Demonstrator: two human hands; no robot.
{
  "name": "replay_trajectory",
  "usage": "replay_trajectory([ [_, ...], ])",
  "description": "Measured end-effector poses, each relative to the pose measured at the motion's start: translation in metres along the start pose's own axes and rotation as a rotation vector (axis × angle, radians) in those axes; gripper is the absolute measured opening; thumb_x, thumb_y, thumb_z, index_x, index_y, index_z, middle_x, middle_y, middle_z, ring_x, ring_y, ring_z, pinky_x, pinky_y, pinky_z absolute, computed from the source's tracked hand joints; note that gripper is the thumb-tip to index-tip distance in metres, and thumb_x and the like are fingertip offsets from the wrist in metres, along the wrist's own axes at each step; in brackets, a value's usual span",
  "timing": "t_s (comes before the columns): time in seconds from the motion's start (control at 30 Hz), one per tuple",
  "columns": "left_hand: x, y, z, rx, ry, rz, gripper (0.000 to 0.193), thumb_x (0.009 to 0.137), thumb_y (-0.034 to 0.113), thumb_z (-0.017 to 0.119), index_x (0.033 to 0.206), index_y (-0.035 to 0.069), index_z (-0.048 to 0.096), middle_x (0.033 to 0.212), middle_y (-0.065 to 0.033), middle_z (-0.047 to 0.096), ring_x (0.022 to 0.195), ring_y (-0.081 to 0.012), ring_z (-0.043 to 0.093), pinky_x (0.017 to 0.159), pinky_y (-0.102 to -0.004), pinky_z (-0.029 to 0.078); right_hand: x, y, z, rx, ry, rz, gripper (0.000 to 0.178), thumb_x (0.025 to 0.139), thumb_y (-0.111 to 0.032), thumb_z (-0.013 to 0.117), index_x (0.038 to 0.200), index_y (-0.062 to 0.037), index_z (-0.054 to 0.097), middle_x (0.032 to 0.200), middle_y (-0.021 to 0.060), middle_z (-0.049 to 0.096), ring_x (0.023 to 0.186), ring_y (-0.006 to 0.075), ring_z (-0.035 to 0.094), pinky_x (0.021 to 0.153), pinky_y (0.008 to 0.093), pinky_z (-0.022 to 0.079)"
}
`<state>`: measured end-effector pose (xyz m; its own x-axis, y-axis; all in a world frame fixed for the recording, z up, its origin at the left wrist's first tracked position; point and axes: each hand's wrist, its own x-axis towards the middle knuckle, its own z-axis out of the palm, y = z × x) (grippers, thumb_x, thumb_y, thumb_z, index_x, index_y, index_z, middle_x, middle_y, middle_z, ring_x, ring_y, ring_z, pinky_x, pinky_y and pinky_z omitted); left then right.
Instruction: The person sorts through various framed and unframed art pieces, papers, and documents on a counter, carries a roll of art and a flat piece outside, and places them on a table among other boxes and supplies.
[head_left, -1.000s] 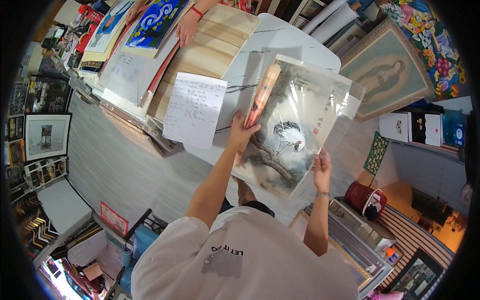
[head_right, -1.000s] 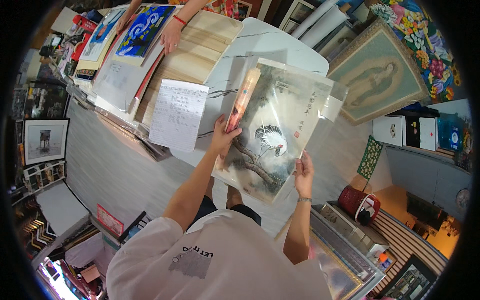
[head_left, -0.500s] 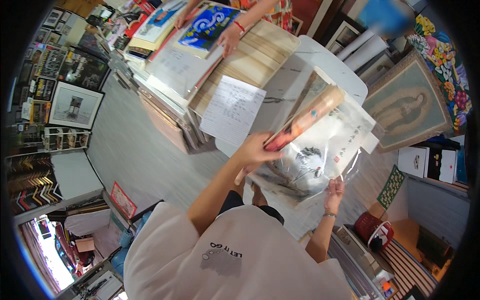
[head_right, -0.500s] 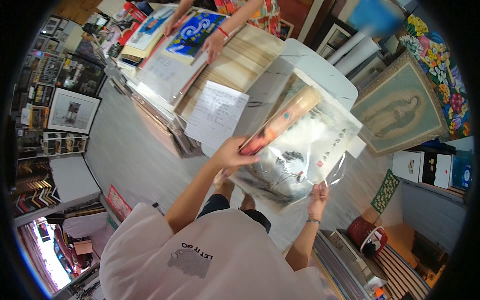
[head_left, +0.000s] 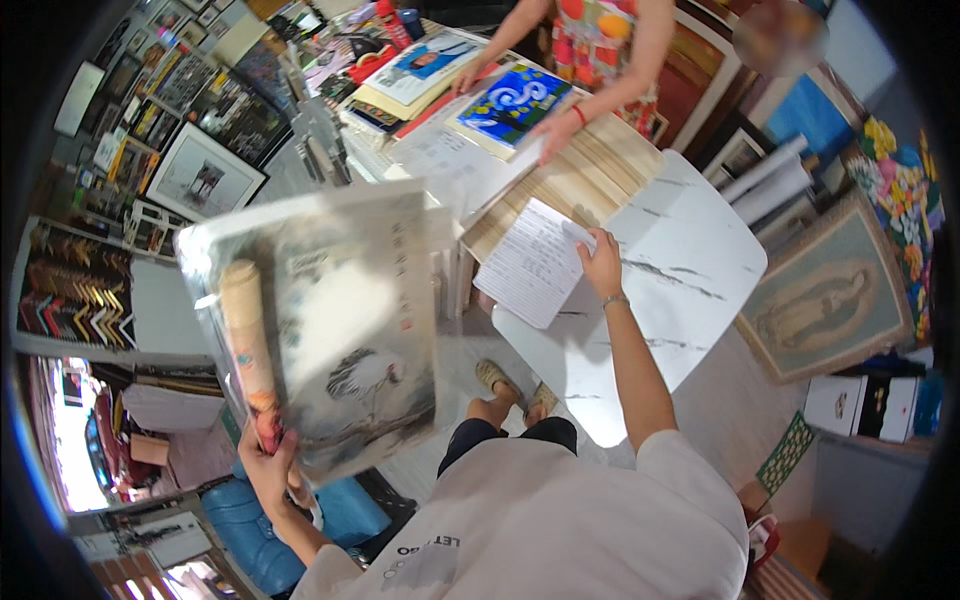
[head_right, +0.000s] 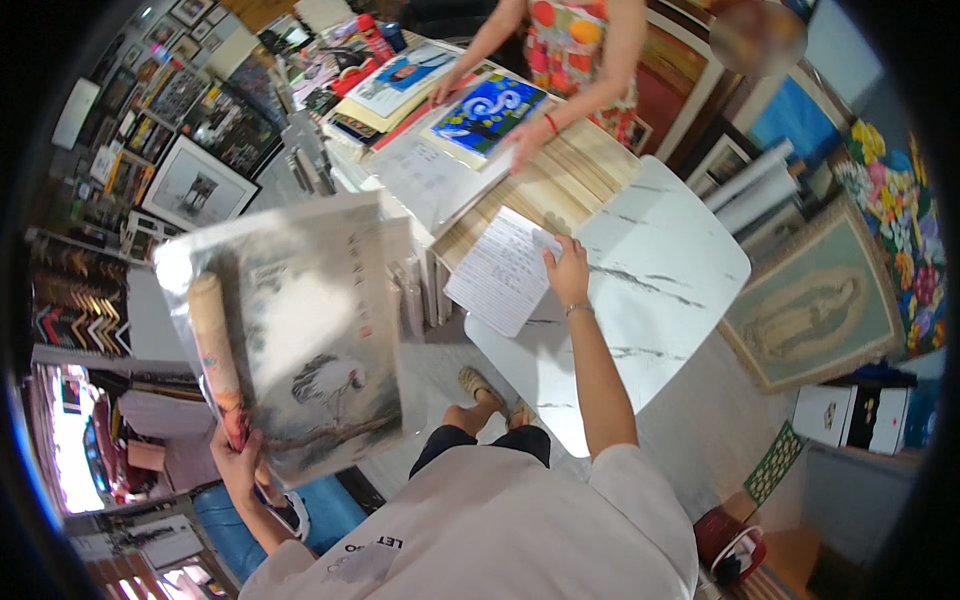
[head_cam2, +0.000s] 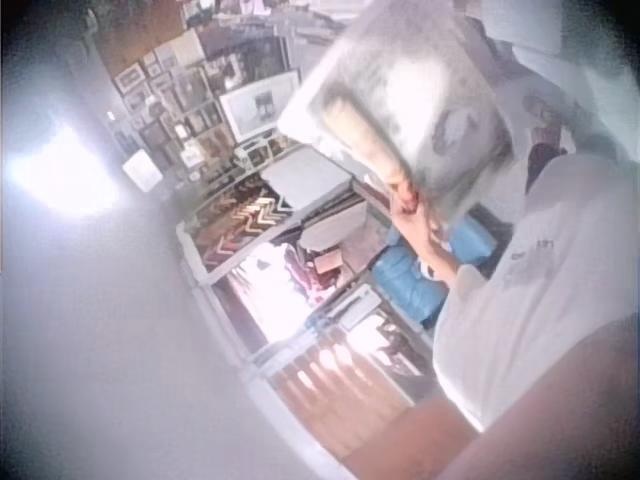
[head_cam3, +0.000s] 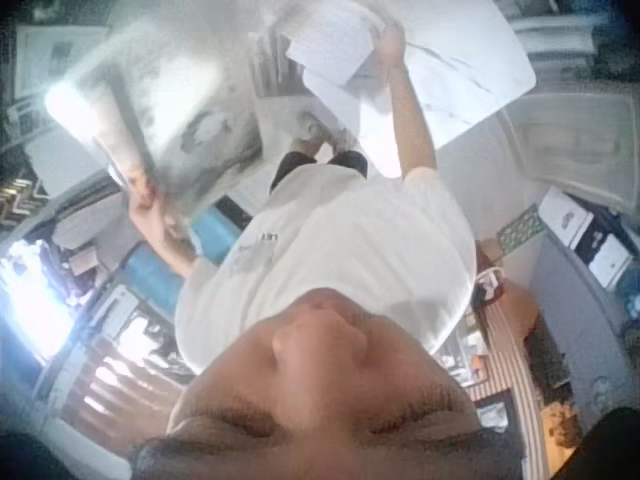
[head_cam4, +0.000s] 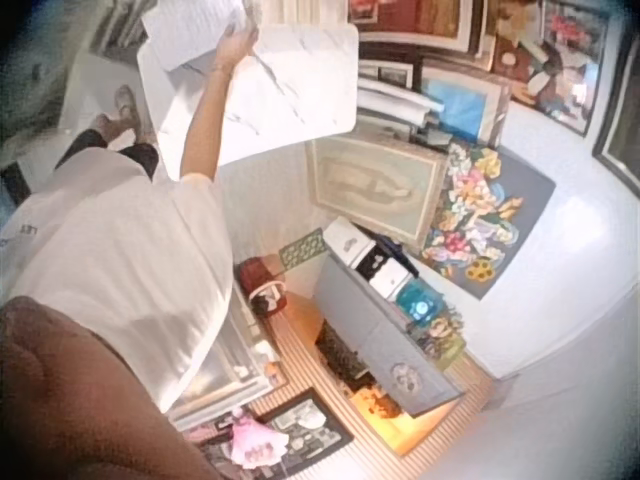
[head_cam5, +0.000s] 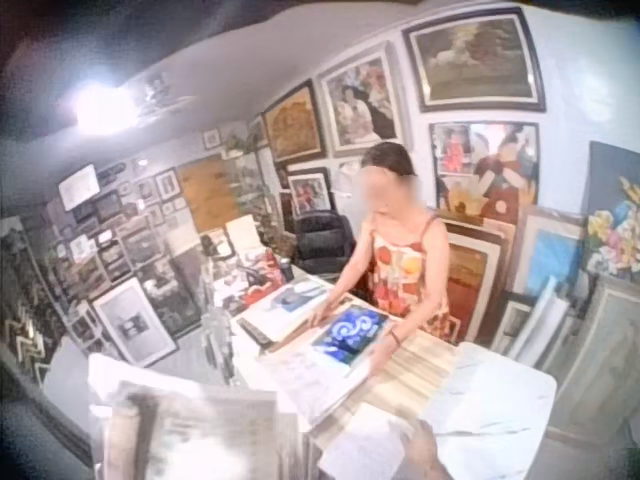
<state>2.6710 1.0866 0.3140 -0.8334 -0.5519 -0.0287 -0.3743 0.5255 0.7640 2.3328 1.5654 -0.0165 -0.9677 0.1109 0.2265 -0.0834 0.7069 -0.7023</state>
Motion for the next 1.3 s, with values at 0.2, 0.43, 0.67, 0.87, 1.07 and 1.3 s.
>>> replay_trajectory([
  [0.2, -0.046, -0.126, -0.052, -0.117, 0.19, -0.137, 0.039, 0.08, 0.006, 0.072, 0.117, -0.005, 0.062, 0.097, -0.0015, 0.064, 0.083, -0.0111, 0.058, 0.077, -0.0262, 0.048, 0.058, 0.004, 0.074, -0.441, -0.333, 0.024, 0.066, 0.072, -0.032, 0.083, 0.127, -0.0065, 0.057, 0.132, 0.0186, 0.055, 0.119, 0.0365, 0.054, 0.101, 0.0486, 0.044],
  [0.43, -0.055, -0.211, -0.051, 0.255, 0.25, -0.275, 0.029, 0.071, 0.007, 0.074, 0.097, -0.002, 0.065, 0.08, -0.0069, 0.059, 0.073, -0.0179, 0.056, 0.071, -0.0314, 0.047, 0.099, 0.061, 0.053, -0.318, -0.532, 0.087, 0.072, 0.078, -0.031, 0.075, 0.141, -0.0078, 0.05, 0.131, 0.0231, 0.06, 0.119, 0.0398, 0.058, 0.102, 0.0417, 0.045],
  [0.67, -0.043, -0.283, -0.052, 0.508, 0.159, -0.42, 0.036, 0.064, 0.03, 0.078, 0.085, 0.004, 0.063, 0.086, -0.0166, 0.062, 0.081, -0.0415, 0.062, 0.069, -0.047, 0.049, 0.08, 0.1, 0.011, 0.02, -0.051, 0.365, 0.055, 0.09, -0.016, 0.066, 0.134, 0.0113, 0.048, 0.136, 0.0234, 0.055, 0.124, 0.033, 0.053, 0.107, 0.0384, 0.04],
  [0.87, -0.063, -0.35, -0.072, 0.511, 0.155, -0.657, 0.042, 0.066, 0.041, 0.077, 0.087, 0.007, 0.067, 0.09, -0.0139, 0.064, 0.084, -0.0386, 0.064, 0.072, -0.0472, 0.051, 0.12, 0.125, -0.002, -0.286, 0.03, 0.224, 0.06, 0.094, -0.028, 0.065, 0.139, 0.0076, 0.046, 0.137, 0.0254, 0.053, 0.121, 0.0363, 0.055, 0.104, 0.0461, 0.045],
  [1.07, -0.003, -0.32, -0.122, 0.601, 0.246, -0.676, 0.043, 0.069, 0.043, 0.077, 0.088, 0.005, 0.067, 0.095, -0.0118, 0.065, 0.085, -0.0368, 0.065, 0.073, -0.0466, 0.051, 0.094, -0.015, 0.072, -0.407, 0.134, 0.14, 0.054, 0.094, -0.028, 0.063, 0.134, 0.0063, 0.047, 0.13, 0.0236, 0.054, 0.112, 0.0339, 0.055, 0.096, 0.0437, 0.045],
  [1.3, 0.049, -0.35, -0.169, 0.509, 0.297, -0.703, 0.042, 0.069, 0.042, 0.077, 0.089, 0.006, 0.067, 0.094, -0.012, 0.065, 0.086, -0.0358, 0.065, 0.072, -0.0482, 0.051, 0.114, -0.178, 0.186, -0.348, 0.151, -0.135, 0.047, 0.095, -0.027, 0.062, 0.128, 0.0048, 0.048, 0.12, 0.0215, 0.056, 0.102, 0.031, 0.056, 0.086, 0.0409, 0.045],
])
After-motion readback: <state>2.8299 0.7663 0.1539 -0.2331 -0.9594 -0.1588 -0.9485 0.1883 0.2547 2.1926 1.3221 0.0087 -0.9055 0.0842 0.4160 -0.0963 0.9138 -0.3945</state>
